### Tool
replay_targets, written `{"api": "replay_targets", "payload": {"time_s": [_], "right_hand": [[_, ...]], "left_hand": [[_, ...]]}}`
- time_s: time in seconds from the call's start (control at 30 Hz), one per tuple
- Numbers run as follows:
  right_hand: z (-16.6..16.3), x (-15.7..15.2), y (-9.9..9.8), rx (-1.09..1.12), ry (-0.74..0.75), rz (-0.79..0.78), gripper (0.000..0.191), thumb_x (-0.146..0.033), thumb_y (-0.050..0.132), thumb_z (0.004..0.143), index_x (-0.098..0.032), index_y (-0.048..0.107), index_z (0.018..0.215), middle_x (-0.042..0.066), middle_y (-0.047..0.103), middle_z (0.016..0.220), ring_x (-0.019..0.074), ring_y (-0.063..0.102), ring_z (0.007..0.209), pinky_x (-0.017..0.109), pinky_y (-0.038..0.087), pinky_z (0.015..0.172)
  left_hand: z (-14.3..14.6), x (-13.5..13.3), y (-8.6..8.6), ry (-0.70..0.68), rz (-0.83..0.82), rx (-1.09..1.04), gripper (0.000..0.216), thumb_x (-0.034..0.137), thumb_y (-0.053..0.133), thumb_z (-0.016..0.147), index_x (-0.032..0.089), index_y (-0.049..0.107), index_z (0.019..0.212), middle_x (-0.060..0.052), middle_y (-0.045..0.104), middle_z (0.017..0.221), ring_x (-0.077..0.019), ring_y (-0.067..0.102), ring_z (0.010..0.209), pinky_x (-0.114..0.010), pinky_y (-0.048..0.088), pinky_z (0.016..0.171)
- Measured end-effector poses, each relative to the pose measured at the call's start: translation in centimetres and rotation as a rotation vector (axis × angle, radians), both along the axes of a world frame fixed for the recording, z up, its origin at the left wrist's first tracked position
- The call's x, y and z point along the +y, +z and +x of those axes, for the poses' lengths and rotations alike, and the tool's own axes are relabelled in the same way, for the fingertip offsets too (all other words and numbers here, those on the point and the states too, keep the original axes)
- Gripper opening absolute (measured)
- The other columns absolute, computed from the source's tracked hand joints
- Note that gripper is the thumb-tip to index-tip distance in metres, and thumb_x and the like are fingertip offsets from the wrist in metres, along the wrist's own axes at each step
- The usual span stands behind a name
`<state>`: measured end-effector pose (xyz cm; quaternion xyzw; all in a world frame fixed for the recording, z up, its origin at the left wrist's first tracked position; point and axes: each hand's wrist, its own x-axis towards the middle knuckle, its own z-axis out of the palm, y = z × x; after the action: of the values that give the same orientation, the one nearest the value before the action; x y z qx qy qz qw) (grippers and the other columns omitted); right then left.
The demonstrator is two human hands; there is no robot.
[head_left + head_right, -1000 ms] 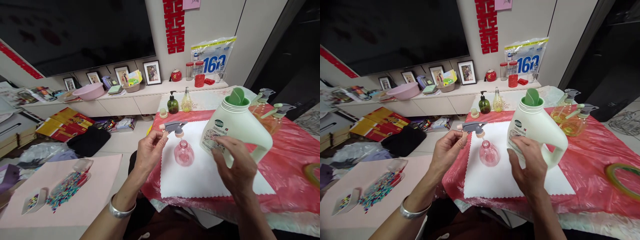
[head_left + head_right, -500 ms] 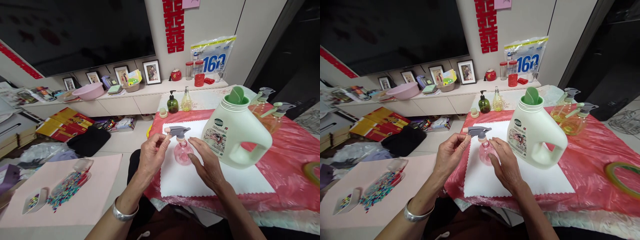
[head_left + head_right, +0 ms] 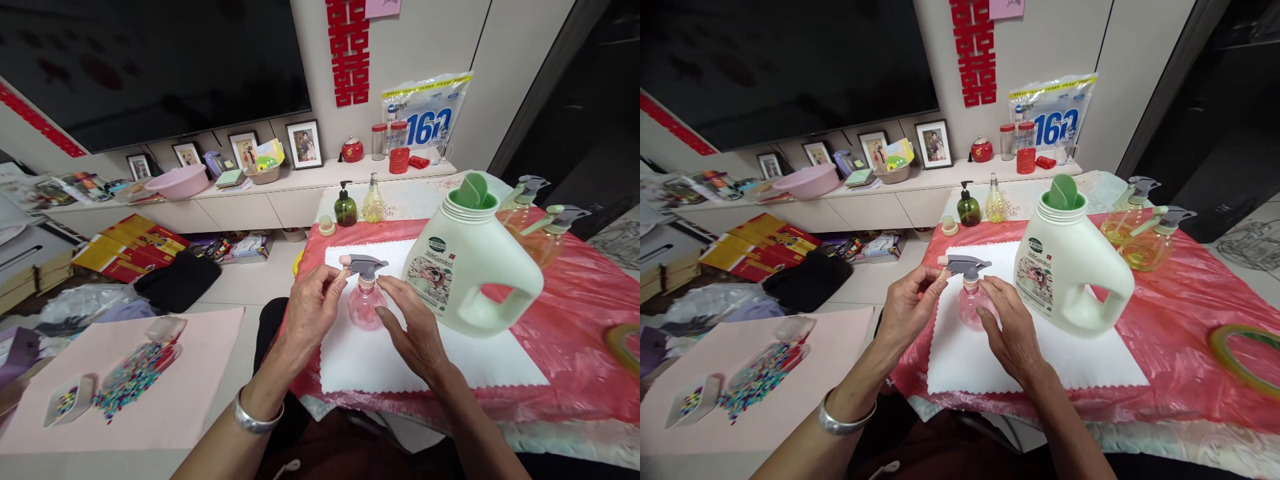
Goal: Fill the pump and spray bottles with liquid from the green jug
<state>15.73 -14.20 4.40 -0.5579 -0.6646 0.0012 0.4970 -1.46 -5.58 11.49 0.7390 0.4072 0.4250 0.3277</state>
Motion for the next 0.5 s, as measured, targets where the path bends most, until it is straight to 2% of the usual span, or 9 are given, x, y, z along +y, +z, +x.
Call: {"api": "replay_targets", "payload": {"time_s": [0.17,0.3,0.5], "right_hand": [[-0.3,-0.2,0.1,0.140,0.078,0.027,0.031,-0.020,0.057,0.099,-0.025,0.066,0.128,0.006,0.058,0.137,0.0154,0.053,0.131,0.030,0.045,0.110],[-0.4,-0.1,0.2,0.197,0.163,-0.055,0.032,-0.027,0.059,0.100,-0.028,0.068,0.131,0.006,0.052,0.145,0.0181,0.048,0.138,0.032,0.044,0.113],[-0.4,-0.1,0.2,0.179,0.209,-0.113,0.033,-0.037,0.061,0.099,-0.030,0.069,0.131,0.006,0.048,0.149,0.0218,0.045,0.140,0.038,0.044,0.115]], "left_hand": [[-0.3,-0.1,-1.2,-0.005,-0.058,-0.021,0.016,0.032,0.063,0.091,0.021,0.068,0.082,0.001,0.070,0.076,-0.0137,0.059,0.066,-0.024,0.042,0.064],[-0.6,-0.3,-1.8,-0.019,-0.063,-0.031,0.017,0.032,0.061,0.093,0.020,0.066,0.082,0.001,0.069,0.078,-0.0139,0.060,0.069,-0.024,0.044,0.065],[-0.9,-0.6,-2.3,-0.023,-0.007,-0.002,0.016,0.029,0.061,0.093,0.020,0.066,0.082,0.002,0.069,0.075,-0.0137,0.059,0.068,-0.025,0.044,0.066]]}}
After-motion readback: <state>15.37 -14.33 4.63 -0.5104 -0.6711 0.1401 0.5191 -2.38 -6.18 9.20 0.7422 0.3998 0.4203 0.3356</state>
